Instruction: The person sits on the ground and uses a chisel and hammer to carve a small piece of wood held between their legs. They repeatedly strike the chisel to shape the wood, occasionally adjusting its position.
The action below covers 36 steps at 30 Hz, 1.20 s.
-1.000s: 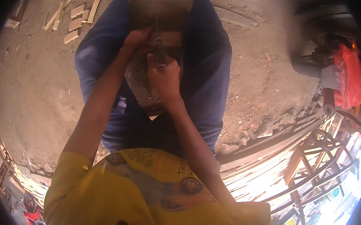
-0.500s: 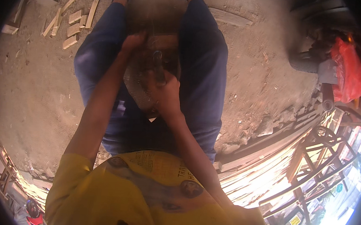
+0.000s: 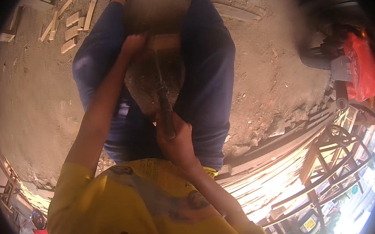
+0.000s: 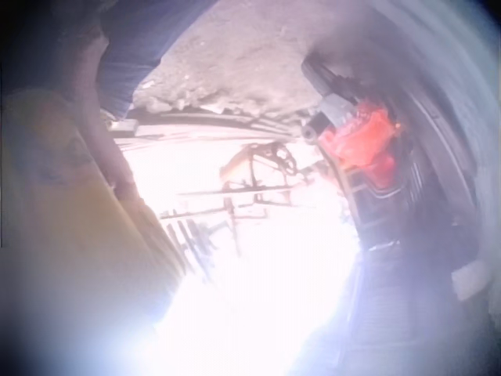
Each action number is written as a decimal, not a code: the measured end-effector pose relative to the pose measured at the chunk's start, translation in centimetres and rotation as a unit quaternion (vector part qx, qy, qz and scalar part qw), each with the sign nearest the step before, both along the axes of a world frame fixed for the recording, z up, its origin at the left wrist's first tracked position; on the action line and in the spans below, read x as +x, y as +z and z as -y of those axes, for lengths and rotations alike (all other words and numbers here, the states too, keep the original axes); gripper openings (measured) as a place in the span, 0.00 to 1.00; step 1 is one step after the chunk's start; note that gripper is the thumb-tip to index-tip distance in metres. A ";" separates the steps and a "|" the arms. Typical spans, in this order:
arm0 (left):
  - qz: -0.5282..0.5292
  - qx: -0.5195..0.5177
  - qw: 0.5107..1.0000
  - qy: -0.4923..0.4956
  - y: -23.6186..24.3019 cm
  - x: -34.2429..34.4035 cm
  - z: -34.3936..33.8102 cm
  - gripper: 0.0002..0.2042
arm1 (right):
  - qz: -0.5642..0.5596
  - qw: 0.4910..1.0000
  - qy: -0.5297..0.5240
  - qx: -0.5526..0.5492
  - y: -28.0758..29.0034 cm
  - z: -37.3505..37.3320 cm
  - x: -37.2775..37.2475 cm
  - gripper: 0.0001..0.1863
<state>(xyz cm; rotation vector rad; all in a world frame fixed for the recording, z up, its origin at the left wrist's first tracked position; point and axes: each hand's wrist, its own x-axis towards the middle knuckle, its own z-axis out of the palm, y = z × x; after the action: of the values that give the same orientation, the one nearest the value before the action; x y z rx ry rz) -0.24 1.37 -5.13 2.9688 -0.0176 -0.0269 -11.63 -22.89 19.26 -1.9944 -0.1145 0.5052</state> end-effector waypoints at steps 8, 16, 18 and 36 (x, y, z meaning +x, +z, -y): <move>-0.046 -0.085 0.995 0.034 0.0 -0.4 -0.1 0.38 | -0.070 0.997 0.014 -0.031 -1.2 -5.5 6.0 0.12; -0.053 -0.046 0.997 0.021 1.1 0.6 0.6 0.36 | 0.003 1.000 0.009 -0.021 -2.9 -3.9 3.6 0.13; -0.009 -0.051 0.998 0.023 -0.6 0.2 -0.1 0.39 | 0.018 1.000 0.015 -0.019 -4.1 -6.0 5.4 0.14; -0.084 -0.042 0.995 0.019 2.9 0.7 0.6 0.30 | 0.070 0.997 -0.023 0.015 -1.8 0.8 -1.1 0.12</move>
<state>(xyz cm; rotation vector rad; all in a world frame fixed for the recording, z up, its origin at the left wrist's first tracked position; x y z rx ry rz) 0.50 0.77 -2.21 2.8708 0.0583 -0.2643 -12.73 -23.66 17.42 -1.9976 -0.1619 0.3317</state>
